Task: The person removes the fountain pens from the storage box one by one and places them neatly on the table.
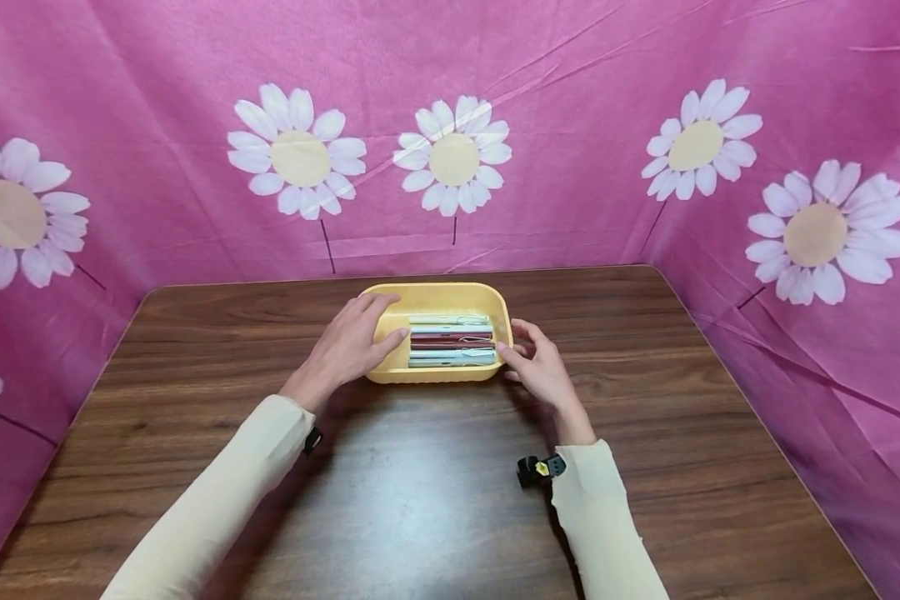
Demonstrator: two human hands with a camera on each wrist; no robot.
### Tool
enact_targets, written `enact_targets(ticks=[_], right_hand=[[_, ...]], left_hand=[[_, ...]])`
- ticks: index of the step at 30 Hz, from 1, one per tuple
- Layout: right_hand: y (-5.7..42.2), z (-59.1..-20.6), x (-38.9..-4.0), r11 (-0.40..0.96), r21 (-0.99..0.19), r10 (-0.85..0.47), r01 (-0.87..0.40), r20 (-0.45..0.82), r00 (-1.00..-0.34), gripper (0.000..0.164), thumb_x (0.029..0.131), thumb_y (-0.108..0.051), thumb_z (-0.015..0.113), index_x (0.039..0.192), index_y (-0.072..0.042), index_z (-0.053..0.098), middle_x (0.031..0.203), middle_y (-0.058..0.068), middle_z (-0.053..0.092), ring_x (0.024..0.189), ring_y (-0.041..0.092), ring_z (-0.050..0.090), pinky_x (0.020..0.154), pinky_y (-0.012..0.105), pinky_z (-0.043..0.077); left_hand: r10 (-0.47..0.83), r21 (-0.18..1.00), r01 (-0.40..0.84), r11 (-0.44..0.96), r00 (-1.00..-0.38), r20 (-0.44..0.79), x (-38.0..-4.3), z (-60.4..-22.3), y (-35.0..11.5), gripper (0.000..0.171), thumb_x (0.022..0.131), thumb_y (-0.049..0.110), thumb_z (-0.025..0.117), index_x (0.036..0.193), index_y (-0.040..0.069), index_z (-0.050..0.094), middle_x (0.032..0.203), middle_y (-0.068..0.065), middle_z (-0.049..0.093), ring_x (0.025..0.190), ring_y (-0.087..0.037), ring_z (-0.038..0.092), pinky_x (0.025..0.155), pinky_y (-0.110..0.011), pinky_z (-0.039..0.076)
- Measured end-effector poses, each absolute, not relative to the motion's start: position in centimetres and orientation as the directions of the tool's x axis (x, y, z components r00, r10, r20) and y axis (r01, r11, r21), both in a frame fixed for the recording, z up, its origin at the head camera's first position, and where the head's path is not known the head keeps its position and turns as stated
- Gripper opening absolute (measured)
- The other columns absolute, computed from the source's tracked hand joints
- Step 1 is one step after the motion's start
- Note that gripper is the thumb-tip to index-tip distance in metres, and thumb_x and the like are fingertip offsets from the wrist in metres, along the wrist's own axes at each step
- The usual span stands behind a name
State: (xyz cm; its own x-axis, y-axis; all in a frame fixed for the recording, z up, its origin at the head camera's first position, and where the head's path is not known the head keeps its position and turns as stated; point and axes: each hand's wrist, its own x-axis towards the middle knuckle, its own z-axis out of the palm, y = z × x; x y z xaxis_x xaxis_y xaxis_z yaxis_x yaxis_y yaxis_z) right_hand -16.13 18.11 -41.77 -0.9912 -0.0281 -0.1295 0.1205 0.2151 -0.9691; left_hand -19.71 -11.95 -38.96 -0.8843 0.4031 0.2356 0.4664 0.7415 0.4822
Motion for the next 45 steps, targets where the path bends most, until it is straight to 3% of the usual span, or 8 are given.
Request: enact_targets(ticks=[22,30,45], right_hand=[[17.6,-42.6,-16.1,0.061,-0.990,-0.021,0.130,-0.132,-0.991,0.055,0.099,0.003,0.058,0.150,0.003,0.035,0.146,0.026,0.044,0.128,0.039,0.051,0.090,0.053,0.056],[17.4,-42.7,-16.1,0.017,-0.991,-0.005,0.136,-0.136,-0.991,0.052,0.100,0.005,0.055,0.149,0.004,0.035,0.146,0.025,0.042,0.131,0.042,0.049,0.089,0.049,0.056],[17.3,-43.0,-16.1,0.017,-0.991,0.011,0.136,-0.136,-0.991,0.052,0.099,0.006,0.056,0.148,0.002,0.038,0.145,0.024,0.046,0.128,0.041,0.052,0.087,0.050,0.057]], left_hand=[[0.424,0.574,0.445,0.687,-0.888,0.180,-21.1,-38.8,-11.2,0.058,0.098,0.034,0.066,0.145,0.003,0.051,0.146,-0.016,0.053,0.139,-0.033,0.042,0.115,-0.052,0.032],[0.407,0.652,0.399,0.645,-0.901,0.149,-21.8,-38.7,-10.9,0.056,0.096,0.029,0.070,0.142,0.003,0.054,0.135,-0.021,0.060,0.126,-0.035,0.053,0.105,-0.054,0.042],[0.420,0.735,0.351,0.580,-0.902,0.099,-23.5,-39.9,-10.6,0.056,0.092,0.023,0.074,0.139,-0.001,0.055,0.134,-0.024,0.060,0.126,-0.038,0.054,0.104,-0.053,0.044]])
